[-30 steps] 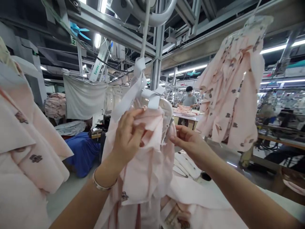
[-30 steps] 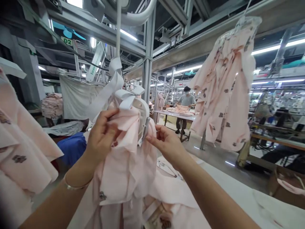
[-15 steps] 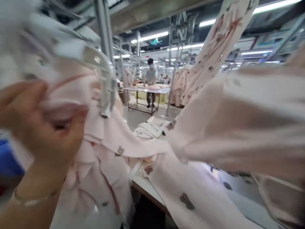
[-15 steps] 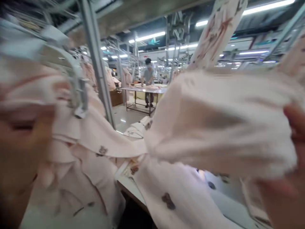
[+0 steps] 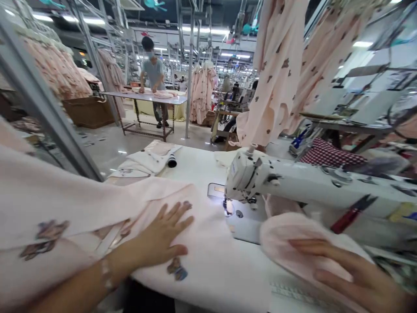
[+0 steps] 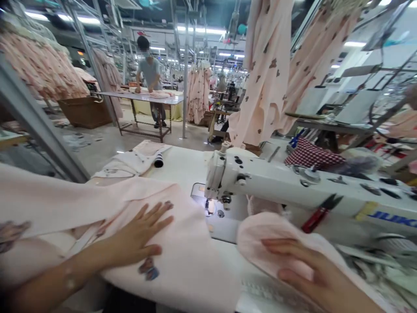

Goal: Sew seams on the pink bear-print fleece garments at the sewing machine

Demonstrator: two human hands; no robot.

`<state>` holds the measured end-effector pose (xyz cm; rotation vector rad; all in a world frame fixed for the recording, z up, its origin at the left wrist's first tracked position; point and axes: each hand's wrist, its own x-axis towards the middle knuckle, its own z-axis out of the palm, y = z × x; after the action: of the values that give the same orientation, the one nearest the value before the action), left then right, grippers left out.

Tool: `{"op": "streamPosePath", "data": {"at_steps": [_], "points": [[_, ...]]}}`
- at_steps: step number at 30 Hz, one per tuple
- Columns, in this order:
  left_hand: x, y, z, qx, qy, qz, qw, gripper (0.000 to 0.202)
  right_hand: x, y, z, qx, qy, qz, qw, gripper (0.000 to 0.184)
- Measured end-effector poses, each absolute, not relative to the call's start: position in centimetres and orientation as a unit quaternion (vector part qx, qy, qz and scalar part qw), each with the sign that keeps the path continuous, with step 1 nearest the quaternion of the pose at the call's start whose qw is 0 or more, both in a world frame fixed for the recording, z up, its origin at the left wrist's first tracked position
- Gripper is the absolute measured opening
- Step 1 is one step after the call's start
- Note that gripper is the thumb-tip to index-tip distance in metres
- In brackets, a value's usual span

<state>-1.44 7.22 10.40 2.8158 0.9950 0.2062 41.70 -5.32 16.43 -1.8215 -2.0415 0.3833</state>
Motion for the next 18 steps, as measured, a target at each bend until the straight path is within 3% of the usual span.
{"op": "streamPosePath", "data": {"at_steps": [3, 9, 18], "points": [[-2.6, 7.2, 10.3, 0.927, 0.360, -0.005, 0.102, 0.066, 42.0, -4.5, 16.3, -0.678, -0.695, 0.216, 0.107, 0.038], [1.8, 9.7, 9.2, 0.926, 0.371, 0.024, 0.064, 0.060, 42.8, -2.5, 14.3, -0.827, -0.551, 0.090, 0.057, 0.041], [0.3, 9.6, 8.8, 0.933, 0.356, 0.035, 0.032, 0.057, 42.7, -2.6, 11.2, -0.876, -0.460, 0.009, 0.146, 0.046]]}}
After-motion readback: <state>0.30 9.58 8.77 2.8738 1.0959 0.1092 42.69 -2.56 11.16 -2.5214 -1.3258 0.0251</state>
